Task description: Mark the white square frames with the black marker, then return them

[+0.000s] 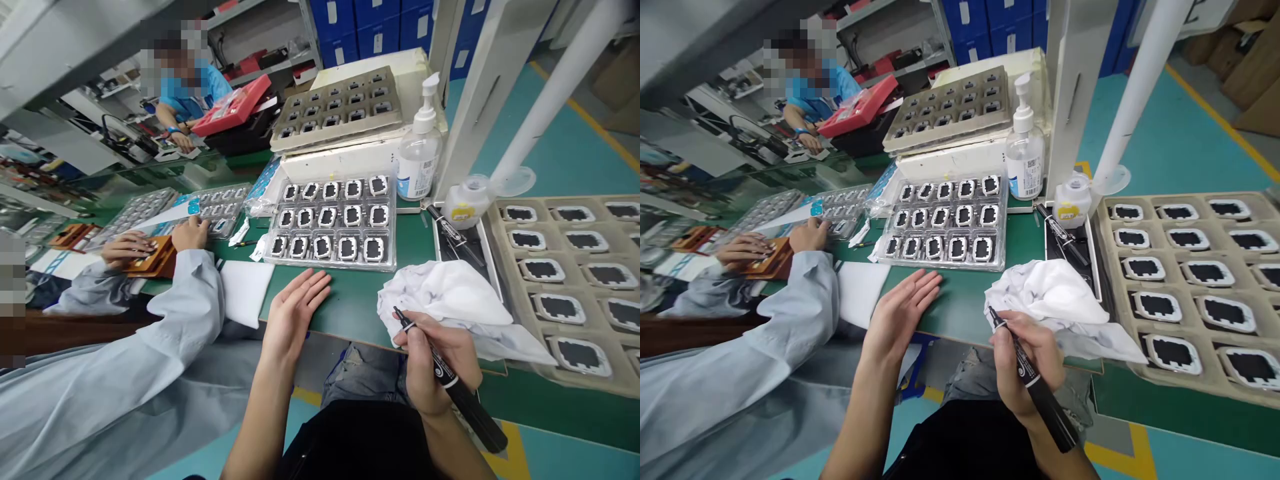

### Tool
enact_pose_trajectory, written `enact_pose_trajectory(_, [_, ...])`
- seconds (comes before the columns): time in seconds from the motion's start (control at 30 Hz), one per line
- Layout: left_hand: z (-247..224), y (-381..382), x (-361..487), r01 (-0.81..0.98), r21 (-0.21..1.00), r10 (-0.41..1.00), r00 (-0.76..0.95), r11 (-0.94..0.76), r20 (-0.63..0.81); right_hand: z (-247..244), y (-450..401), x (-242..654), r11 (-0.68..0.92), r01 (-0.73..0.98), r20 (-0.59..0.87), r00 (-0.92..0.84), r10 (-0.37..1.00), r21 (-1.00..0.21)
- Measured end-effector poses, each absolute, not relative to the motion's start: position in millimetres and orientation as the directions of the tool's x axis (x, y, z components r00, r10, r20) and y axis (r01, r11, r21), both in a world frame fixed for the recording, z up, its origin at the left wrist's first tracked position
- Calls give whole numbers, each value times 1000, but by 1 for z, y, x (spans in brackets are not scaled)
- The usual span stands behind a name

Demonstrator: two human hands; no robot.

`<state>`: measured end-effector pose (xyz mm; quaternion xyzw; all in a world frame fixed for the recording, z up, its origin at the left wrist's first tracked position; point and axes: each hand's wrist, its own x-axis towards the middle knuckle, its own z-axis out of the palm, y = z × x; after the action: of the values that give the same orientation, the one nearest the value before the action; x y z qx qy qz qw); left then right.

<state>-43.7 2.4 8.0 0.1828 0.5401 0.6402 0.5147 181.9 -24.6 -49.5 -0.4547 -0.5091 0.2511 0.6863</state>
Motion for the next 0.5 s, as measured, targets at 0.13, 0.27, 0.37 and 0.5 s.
enact_pose_trajectory(0.13, [12, 17, -42, -553, 830, 827, -436, 66, -356, -48, -20, 178, 474, 114, 478, 395, 785, -873])
enact_pose_trajectory(0.27, [18, 33, -43, -605, 796, 815, -472, -21, -337, -47, -17, 176, 497, 105, 493, 404, 770, -862])
enact_pose_trajectory(0.37, [30, 57, -45, -583, 809, 860, -450, -77, -242, -46, -16, 176, 507, 88, 499, 382, 778, -857])
enact_pose_trajectory(0.5, [52, 91, -46, -523, 842, 861, -481, -129, -167, -44, -15, 176, 510, 84, 501, 375, 780, -856])
